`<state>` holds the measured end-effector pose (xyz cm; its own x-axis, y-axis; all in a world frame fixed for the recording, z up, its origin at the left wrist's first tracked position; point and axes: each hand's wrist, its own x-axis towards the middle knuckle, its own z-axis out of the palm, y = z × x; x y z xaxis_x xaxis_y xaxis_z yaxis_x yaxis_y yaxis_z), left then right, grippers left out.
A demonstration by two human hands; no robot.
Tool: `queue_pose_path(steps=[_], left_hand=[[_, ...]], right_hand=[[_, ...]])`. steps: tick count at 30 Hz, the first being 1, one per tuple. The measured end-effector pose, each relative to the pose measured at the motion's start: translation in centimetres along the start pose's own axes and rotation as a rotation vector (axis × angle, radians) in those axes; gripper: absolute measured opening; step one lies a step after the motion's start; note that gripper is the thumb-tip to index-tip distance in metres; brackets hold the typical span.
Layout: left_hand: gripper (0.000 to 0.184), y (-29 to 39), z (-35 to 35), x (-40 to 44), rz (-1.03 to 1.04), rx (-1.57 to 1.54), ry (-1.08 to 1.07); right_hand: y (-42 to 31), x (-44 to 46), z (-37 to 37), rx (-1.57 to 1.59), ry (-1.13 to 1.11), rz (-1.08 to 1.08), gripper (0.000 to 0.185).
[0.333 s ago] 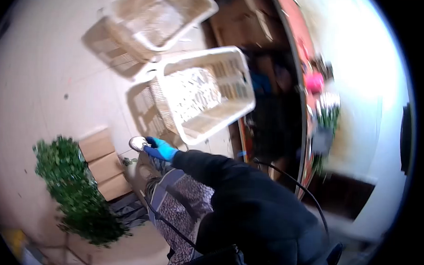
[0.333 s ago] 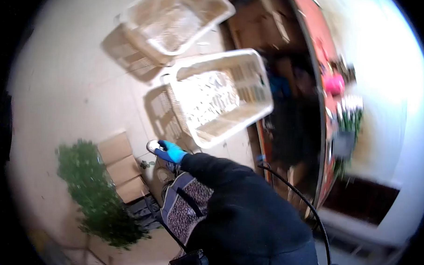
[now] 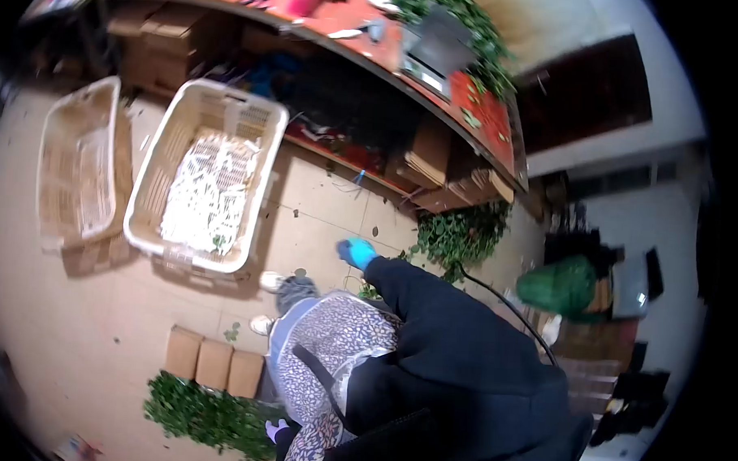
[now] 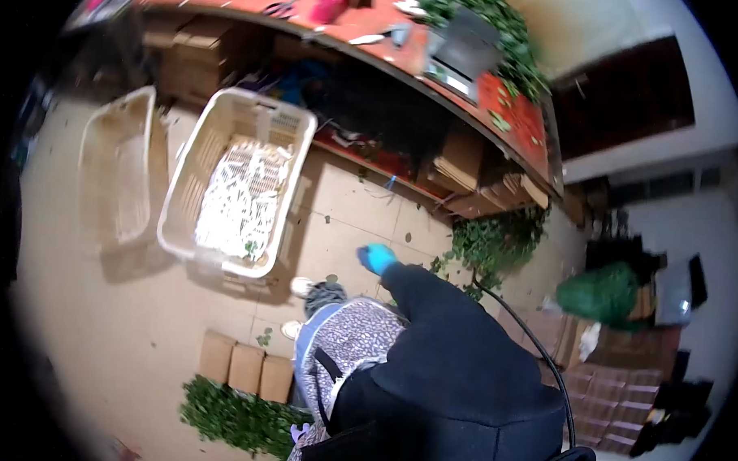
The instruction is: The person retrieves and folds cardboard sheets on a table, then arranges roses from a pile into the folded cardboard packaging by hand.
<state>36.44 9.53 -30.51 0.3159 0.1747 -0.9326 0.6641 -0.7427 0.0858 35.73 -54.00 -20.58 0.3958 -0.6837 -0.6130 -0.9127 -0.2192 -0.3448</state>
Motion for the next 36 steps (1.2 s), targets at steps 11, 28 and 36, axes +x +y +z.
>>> queue_pose_path(steps=[11,28,36], left_hand=[[0.037,21.9,10.1,-1.3,0.613,0.310,-0.023],[0.020,22.0,27.7,-18.6,0.063,0.306,-0.264],[0.009,24.4,30.9,-21.7,0.036,0.197,-0.305]], right_hand=[[22.3,-10.6,-3.7,0.345,0.221,0.771,0.081],[40.1,22.9,-24.3,-0.423,0.456,-0.084,0.082],[42.9,24.5,-24.5,-0.359,0.587,-0.144,0.039]])
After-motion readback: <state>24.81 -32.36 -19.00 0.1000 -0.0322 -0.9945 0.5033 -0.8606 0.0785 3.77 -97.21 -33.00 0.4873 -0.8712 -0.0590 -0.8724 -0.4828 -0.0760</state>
